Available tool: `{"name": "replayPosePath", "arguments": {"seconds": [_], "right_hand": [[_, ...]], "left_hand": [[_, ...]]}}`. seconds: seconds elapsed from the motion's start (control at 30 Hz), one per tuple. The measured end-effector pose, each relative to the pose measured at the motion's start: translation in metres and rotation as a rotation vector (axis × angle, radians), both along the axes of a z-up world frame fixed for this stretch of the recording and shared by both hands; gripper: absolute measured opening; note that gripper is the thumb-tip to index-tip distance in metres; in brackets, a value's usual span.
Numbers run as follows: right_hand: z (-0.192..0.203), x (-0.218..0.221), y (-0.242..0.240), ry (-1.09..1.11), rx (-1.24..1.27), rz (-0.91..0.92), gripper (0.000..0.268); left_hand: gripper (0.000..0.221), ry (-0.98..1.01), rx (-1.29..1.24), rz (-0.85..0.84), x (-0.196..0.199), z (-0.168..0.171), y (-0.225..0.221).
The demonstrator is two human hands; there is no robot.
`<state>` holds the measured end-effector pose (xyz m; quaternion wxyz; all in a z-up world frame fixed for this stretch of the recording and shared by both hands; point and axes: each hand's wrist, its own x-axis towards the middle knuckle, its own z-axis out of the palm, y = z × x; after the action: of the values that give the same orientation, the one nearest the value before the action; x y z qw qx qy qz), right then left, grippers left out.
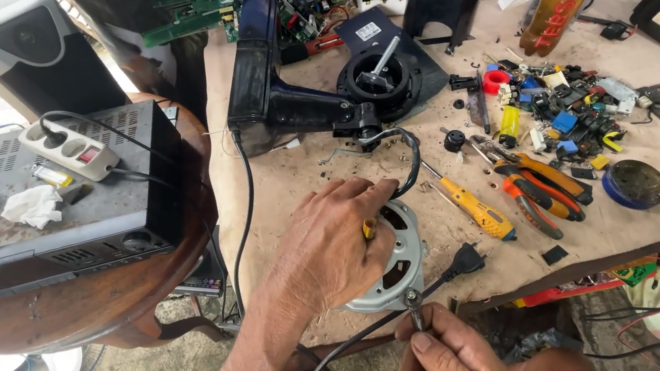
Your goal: Inspecting and testing an electric motor by manipulating wires and using a small tool on a workbench.
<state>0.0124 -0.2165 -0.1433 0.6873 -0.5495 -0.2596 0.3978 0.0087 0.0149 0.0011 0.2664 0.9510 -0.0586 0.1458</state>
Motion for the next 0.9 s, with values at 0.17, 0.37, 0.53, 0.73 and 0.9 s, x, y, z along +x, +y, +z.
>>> {"name": "replayPosePath", "arguments": {"seconds": [0.17,0.37,0.53,0.73,0.9], "right_hand": [[-0.019,-0.007,0.001,-0.059,-0.069,-0.077,0.026],[0.038,0.084,-0.036,-0.226,-0.339,0.074,0.022],[0.07,0.079,-0.066,-0.063,-0.79,0.101,0.029],[0.034,0.057,-0.096,-0.026,-0.661,-0.128,0.038],[-0.017,0.005,-0.075,-0.06,-0.406,-0.108,0.007]], "left_hand": [[0.052,0.026,-0.014,-0.024,0.002,0.002,0.003],[0.048,-0.071,0.044,-0.132,0.008,-0.004,0.007],[0.051,-0.117,-0.039,-0.212,-0.001,-0.001,0.016],[0.052,-0.088,-0.025,-0.172,-0.001,0.0,0.013],[0.052,-0.115,0.039,-0.164,0.004,-0.007,0.01]]}}
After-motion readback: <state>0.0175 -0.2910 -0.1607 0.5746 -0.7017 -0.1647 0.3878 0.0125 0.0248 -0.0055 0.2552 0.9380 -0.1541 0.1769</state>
